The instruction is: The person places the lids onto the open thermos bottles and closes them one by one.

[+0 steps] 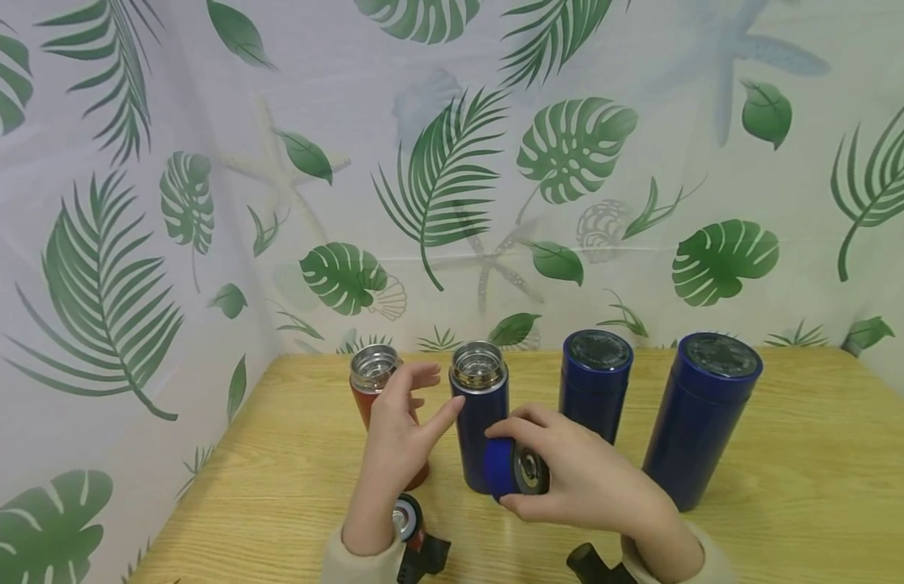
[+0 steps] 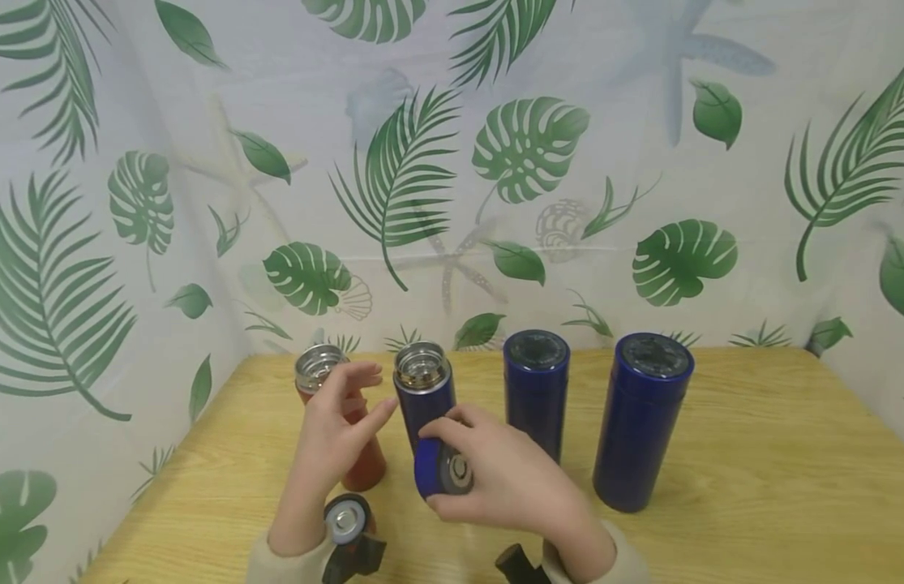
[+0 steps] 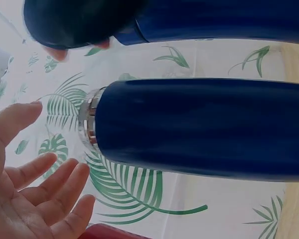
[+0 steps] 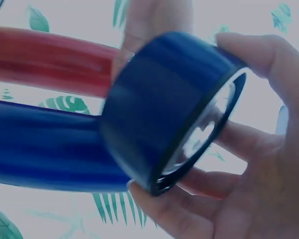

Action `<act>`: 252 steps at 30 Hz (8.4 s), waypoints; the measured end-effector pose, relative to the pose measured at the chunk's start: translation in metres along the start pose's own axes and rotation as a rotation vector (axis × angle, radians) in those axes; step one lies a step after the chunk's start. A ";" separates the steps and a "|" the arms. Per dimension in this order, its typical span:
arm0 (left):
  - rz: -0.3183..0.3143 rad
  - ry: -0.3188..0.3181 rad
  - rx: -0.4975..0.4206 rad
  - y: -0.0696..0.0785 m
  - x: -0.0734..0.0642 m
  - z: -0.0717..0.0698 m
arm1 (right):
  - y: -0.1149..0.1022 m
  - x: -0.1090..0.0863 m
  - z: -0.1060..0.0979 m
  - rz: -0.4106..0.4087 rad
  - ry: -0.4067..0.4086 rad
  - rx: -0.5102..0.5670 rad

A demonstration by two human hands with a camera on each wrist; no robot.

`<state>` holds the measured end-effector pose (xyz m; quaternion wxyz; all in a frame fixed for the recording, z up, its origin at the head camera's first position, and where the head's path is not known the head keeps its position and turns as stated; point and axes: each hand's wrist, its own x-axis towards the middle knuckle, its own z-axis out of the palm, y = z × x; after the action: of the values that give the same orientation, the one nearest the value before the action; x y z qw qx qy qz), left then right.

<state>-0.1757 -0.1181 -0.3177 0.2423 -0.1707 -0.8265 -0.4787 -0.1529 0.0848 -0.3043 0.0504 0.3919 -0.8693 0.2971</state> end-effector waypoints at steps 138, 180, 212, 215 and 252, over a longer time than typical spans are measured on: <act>-0.192 -0.471 -0.297 0.024 -0.001 0.009 | 0.024 0.018 0.016 -0.033 0.468 0.483; -0.205 -0.485 -0.303 0.005 -0.002 0.016 | 0.027 0.025 0.004 -0.085 0.264 0.327; -0.176 -0.482 -0.294 0.003 -0.003 0.017 | 0.021 0.031 0.013 0.141 0.299 0.394; -0.176 -0.486 -0.286 0.005 -0.002 0.017 | 0.022 0.029 0.011 0.087 0.258 0.421; -0.195 -0.466 -0.285 0.004 -0.003 0.020 | 0.025 0.024 0.006 -0.056 0.171 0.594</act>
<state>-0.1759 -0.0991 -0.3247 -0.0278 -0.2283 -0.7967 -0.5588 -0.1863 0.0787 -0.3132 0.0150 0.3868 -0.7259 0.5685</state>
